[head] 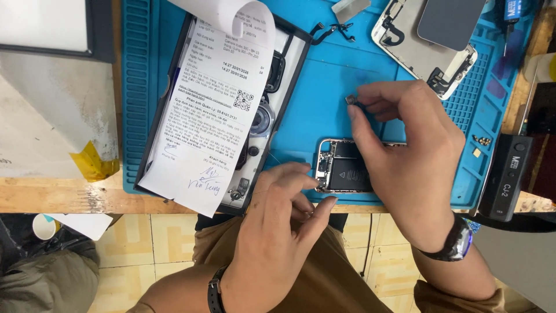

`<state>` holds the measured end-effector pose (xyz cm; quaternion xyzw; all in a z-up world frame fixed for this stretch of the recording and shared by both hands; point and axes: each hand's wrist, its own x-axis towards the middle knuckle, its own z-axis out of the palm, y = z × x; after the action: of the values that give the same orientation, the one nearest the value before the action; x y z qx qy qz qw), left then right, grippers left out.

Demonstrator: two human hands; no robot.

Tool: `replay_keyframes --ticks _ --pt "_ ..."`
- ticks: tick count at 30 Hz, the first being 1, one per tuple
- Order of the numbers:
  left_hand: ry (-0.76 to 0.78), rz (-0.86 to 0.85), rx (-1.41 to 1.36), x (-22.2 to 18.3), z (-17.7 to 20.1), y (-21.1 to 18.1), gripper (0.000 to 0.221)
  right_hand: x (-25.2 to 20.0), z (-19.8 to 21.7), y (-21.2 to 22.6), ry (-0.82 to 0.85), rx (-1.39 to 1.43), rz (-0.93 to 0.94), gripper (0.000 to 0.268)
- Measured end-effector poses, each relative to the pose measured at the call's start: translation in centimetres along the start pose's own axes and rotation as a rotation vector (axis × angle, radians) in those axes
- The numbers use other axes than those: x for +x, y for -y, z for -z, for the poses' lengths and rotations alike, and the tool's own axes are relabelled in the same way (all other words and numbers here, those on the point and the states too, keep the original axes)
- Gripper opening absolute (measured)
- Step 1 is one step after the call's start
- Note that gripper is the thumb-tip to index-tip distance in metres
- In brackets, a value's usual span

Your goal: A person is shown performing the final assembly of a smartphone, including applying adhesive to the frame and attaching the back panel.

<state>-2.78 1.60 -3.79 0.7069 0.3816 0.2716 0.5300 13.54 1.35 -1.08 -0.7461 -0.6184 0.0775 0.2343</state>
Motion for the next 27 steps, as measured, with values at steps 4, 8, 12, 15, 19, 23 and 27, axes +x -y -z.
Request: replay_keyframes --ticks 4,8,12,15,19,23,27 --pt "-0.010 -0.006 -0.008 0.0 0.4 -0.2 0.032 -0.4 1.4 0.0 0.098 0.108 0.068 0.012" --pt "-0.026 -0.063 0.087 -0.3 0.5 -0.4 0.034 -1.1 1.5 -1.0 0.186 0.198 0.212 0.015" --pt "-0.083 -0.096 0.173 0.2 0.2 -0.1 0.031 -1.2 0.6 -1.9 0.184 0.223 0.319 0.011" --pt "-0.095 -0.078 0.232 0.6 0.3 -0.6 0.032 -1.2 0.3 -2.0 0.177 0.219 0.342 0.011" --pt "-0.097 -0.116 0.386 0.9 0.4 -1.0 0.033 -1.1 0.2 -2.0 0.186 0.192 0.378 0.012" --pt "-0.073 -0.126 0.480 0.9 0.3 -1.2 0.034 -1.1 0.3 -1.9 0.189 0.178 0.404 0.013" --pt "-0.059 -0.127 0.547 0.8 0.2 -1.3 0.037 -1.4 0.4 -2.0 0.171 0.183 0.416 0.012"
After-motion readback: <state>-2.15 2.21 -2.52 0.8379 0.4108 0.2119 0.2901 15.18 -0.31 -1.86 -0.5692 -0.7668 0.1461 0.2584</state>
